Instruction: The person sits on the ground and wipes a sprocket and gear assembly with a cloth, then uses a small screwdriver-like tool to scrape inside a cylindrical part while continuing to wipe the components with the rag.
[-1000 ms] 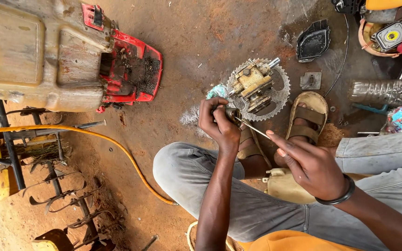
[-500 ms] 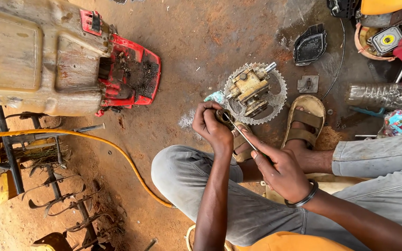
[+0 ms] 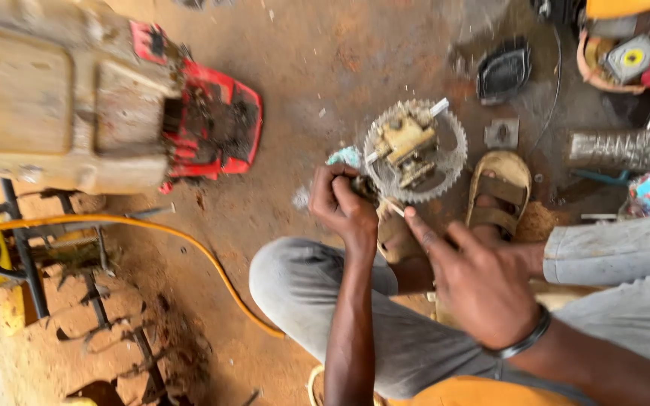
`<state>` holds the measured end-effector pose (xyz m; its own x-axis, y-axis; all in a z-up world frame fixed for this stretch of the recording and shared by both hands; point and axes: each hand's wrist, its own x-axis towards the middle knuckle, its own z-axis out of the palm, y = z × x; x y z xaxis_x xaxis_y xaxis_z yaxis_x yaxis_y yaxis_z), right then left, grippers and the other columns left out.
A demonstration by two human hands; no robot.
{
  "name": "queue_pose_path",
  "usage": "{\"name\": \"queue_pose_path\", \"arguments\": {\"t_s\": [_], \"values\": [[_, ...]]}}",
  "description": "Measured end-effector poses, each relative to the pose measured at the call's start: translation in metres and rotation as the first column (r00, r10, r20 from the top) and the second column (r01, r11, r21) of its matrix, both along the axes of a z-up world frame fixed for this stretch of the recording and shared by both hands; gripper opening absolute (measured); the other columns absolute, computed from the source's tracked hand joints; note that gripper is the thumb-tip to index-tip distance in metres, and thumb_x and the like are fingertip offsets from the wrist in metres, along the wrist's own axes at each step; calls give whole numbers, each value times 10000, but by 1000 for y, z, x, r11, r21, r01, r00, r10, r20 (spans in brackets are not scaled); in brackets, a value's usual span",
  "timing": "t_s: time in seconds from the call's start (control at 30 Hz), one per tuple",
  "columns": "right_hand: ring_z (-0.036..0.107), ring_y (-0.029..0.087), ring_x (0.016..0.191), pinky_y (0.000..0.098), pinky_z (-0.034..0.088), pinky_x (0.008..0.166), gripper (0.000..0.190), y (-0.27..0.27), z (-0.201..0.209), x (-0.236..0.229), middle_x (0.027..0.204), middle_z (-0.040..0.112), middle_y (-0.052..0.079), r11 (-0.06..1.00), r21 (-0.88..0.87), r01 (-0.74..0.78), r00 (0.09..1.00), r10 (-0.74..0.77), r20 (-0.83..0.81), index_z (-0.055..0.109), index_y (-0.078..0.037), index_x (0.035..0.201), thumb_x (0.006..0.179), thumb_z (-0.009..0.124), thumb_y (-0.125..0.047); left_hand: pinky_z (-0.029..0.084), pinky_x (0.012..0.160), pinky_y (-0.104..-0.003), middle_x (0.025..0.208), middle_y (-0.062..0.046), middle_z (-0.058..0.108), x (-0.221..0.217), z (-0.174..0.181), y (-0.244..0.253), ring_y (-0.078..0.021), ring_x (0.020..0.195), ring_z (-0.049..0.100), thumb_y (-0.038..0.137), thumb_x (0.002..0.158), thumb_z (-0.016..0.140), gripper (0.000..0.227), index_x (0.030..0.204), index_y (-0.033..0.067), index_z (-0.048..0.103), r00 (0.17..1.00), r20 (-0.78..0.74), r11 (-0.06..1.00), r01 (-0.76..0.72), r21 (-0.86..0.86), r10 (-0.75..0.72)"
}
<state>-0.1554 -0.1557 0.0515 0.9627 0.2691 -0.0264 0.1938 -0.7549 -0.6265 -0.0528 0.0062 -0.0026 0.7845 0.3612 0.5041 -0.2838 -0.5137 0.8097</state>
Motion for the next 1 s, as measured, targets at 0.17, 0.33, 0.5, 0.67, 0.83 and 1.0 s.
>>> {"name": "queue_pose_path", "arguments": {"t_s": [0.17, 0.33, 0.5, 0.67, 0.83, 1.0], "values": [[610, 211, 424, 379, 521, 358, 844, 19, -2, 0, 958, 677, 152, 986, -139, 91, 985, -68, 160, 486, -237, 1524, 735, 746, -86, 431, 471, -291, 650, -64, 588, 9, -18, 8, -128, 535, 540, 58, 886, 397, 250, 758, -3, 603, 981, -186, 892, -39, -450, -51], [518, 139, 377, 333, 468, 323, 815, 14, -6, -3, 838, 641, 62, 976, -206, 76, 977, -32, 209, 557, -243, 1494, 724, 718, -29, 345, 471, -273, 664, -50, 525, 4, -28, 14, -98, 540, 430, 27, 915, 394, 242, 793, -9, 600, 962, -229, 800, -19, -599, -149], [410, 83, 379, 286, 400, 320, 647, -6, -25, 9, 773, 606, -5, 971, -222, 85, 905, 18, 425, 652, -281, 1399, 825, 678, 15, 398, 431, -291, 680, -34, 546, 2, -22, 15, -106, 530, 468, 38, 917, 348, 279, 776, 24, 588, 919, -318, 696, -70, -715, -234], [418, 75, 439, 269, 375, 351, 632, -25, -24, 21, 759, 599, -24, 971, -229, 64, 854, 65, 516, 683, -319, 1383, 849, 630, 16, 372, 461, -275, 683, -36, 523, 0, -21, 18, -101, 541, 441, 32, 940, 349, 289, 778, 26, 589, 892, -267, 608, 12, -794, -366], [407, 54, 428, 240, 355, 360, 475, -57, -34, 41, 727, 630, -44, 957, -290, -25, 747, 211, 630, 678, -397, 1361, 950, 674, -157, 336, 494, -275, 667, -30, 514, -5, -12, 19, -98, 551, 420, 40, 868, 396, 236, 737, 21, 591, 800, -313, 572, 46, -819, -512], [414, 45, 415, 215, 340, 356, 430, -73, -8, 63, 718, 653, -46, 910, -402, -103, 656, 366, 660, 669, -418, 1360, 967, 636, -244, 333, 492, -280, 655, -22, 497, -9, -5, 19, -100, 554, 411, 57, 863, 417, 223, 712, 29, 580, 673, -309, 508, 115, -854, -672]]}}
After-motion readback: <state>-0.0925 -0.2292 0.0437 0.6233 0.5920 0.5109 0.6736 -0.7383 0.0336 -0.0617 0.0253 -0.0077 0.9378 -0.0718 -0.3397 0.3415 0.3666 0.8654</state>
